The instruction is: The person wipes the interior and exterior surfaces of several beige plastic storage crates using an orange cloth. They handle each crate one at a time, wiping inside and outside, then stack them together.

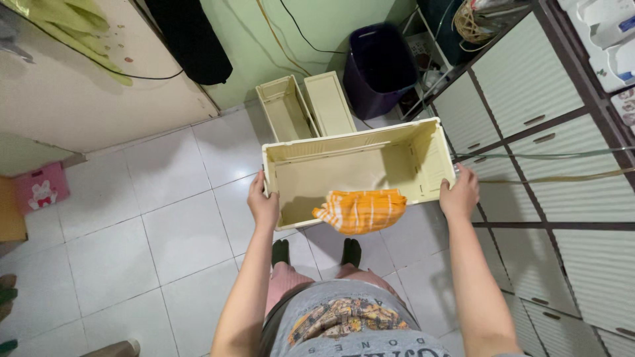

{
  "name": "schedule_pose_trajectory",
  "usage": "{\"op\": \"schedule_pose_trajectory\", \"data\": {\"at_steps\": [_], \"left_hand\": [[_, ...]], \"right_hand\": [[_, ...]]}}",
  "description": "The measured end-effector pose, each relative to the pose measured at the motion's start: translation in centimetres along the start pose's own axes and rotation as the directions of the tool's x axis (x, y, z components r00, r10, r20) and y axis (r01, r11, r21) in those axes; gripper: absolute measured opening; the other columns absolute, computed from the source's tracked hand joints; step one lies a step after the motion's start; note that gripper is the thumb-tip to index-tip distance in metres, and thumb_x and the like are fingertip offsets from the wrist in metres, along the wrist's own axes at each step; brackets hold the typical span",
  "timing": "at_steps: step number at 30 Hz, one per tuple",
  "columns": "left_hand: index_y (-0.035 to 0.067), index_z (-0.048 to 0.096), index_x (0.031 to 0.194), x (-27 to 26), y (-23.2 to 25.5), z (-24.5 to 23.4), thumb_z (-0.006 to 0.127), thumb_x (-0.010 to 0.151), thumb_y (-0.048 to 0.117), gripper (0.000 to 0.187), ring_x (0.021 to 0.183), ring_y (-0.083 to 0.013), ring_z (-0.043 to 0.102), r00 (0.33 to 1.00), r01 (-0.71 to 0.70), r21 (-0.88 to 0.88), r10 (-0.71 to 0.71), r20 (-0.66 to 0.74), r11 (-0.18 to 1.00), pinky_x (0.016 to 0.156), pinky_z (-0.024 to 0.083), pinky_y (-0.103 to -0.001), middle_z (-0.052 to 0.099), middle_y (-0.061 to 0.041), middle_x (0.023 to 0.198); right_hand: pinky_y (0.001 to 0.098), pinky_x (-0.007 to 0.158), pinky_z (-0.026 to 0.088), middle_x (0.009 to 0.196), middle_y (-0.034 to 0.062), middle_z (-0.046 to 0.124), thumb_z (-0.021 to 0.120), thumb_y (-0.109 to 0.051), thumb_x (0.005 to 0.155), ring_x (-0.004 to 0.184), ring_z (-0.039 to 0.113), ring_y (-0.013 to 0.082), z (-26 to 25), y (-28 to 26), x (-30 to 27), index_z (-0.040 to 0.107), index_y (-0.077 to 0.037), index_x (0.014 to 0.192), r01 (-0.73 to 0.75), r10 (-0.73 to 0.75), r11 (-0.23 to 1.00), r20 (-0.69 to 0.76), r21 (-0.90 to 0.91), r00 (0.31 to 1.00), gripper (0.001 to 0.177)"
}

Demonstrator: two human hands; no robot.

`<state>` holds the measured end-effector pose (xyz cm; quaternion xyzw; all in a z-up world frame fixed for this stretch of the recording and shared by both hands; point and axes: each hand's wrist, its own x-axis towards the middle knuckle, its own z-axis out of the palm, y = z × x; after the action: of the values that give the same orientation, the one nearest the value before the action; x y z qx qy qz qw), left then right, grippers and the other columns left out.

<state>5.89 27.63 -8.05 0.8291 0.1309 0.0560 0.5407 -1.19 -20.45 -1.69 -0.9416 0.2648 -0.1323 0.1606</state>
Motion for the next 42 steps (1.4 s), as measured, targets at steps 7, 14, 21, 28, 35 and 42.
{"op": "schedule_pose_trajectory", "data": {"at_steps": [7, 14, 21, 28, 35, 42], "left_hand": [[0.007, 0.059, 0.136, -3.5, 6.1, -1.2, 0.076, 0.082, 0.008, 0.056, 0.134, -0.0448, 0.044, 0.953, -0.231, 0.531, 0.301, -0.046, 0.815, 0.107, 0.038, -0.055, 0.053, -0.021, 0.142], [0.011, 0.062, 0.131, -9.2, 14.9, 11.0, 0.075, 0.088, 0.039, 0.052, 0.121, -0.0347, 0.059, 0.725, -0.614, 0.256, 0.405, 0.557, 0.747, 0.100, 0.044, -0.051, 0.063, -0.012, 0.130], [0.011, 0.066, 0.100, -10.2, 15.3, 17.5, 0.077, 0.085, 0.040, 0.035, 0.074, -0.0307, 0.073, 0.584, -0.710, 0.342, 0.244, 0.774, 0.616, 0.064, 0.057, -0.044, 0.073, -0.010, 0.080], [0.012, 0.066, 0.093, -10.0, 14.6, 17.6, 0.076, 0.085, 0.038, 0.029, 0.068, -0.0299, 0.072, 0.574, -0.719, 0.334, 0.250, 0.780, 0.609, 0.058, 0.056, -0.044, 0.072, -0.008, 0.074], [0.011, 0.067, 0.096, -10.0, 15.0, 17.5, 0.076, 0.082, 0.037, 0.031, 0.068, -0.0305, 0.072, 0.568, -0.718, 0.314, 0.262, 0.780, 0.622, 0.059, 0.056, -0.045, 0.073, -0.007, 0.076], [0.013, 0.067, 0.099, -9.6, 15.5, 17.7, 0.075, 0.086, 0.037, 0.029, 0.068, -0.0305, 0.072, 0.548, -0.713, 0.339, 0.187, 0.815, 0.614, 0.061, 0.056, -0.045, 0.073, -0.008, 0.073]], "right_hand": [[0.0611, 0.102, 0.045, 0.125, 0.0226, 0.068, 0.046, -0.050, 0.113, 0.116, 0.060, 0.0480, 5.1, 7.3, 4.7, 0.061, -0.002, 0.138, -0.558, 0.259, 0.659, 0.545, 0.504, 0.798, 0.055], [0.0347, 0.105, 0.043, 0.135, 0.0044, 0.067, 0.034, -0.062, 0.105, 0.123, 0.060, 0.0175, 7.7, 10.0, 7.4, 0.059, -0.007, 0.141, -0.721, 0.134, 0.447, 0.758, 0.529, 0.639, 0.070], [0.0349, 0.105, 0.050, 0.137, 0.0084, 0.069, 0.058, -0.033, 0.102, 0.123, 0.066, 0.0192, 12.5, 10.8, 7.8, 0.059, -0.003, 0.142, -0.794, -0.033, 0.437, 0.889, 0.423, 0.456, 0.050], [0.0396, 0.097, 0.055, 0.139, 0.0095, 0.063, 0.057, -0.032, 0.102, 0.119, 0.065, 0.0206, 17.2, 9.6, 7.1, 0.051, -0.007, 0.147, -0.832, -0.237, 0.097, 0.825, 0.546, 0.514, 0.052], [0.0401, 0.096, 0.056, 0.138, 0.0095, 0.063, 0.057, -0.032, 0.101, 0.118, 0.066, 0.0210, 19.4, 8.2, 8.1, 0.051, -0.008, 0.147, -0.826, -0.229, 0.021, 0.807, 0.563, 0.544, 0.052], [0.0406, 0.094, 0.057, 0.137, 0.0095, 0.064, 0.058, -0.032, 0.101, 0.117, 0.067, 0.0213, 19.2, 9.2, 8.5, 0.051, -0.008, 0.147, -0.816, -0.162, 0.003, 0.806, 0.577, 0.569, 0.052]]}}
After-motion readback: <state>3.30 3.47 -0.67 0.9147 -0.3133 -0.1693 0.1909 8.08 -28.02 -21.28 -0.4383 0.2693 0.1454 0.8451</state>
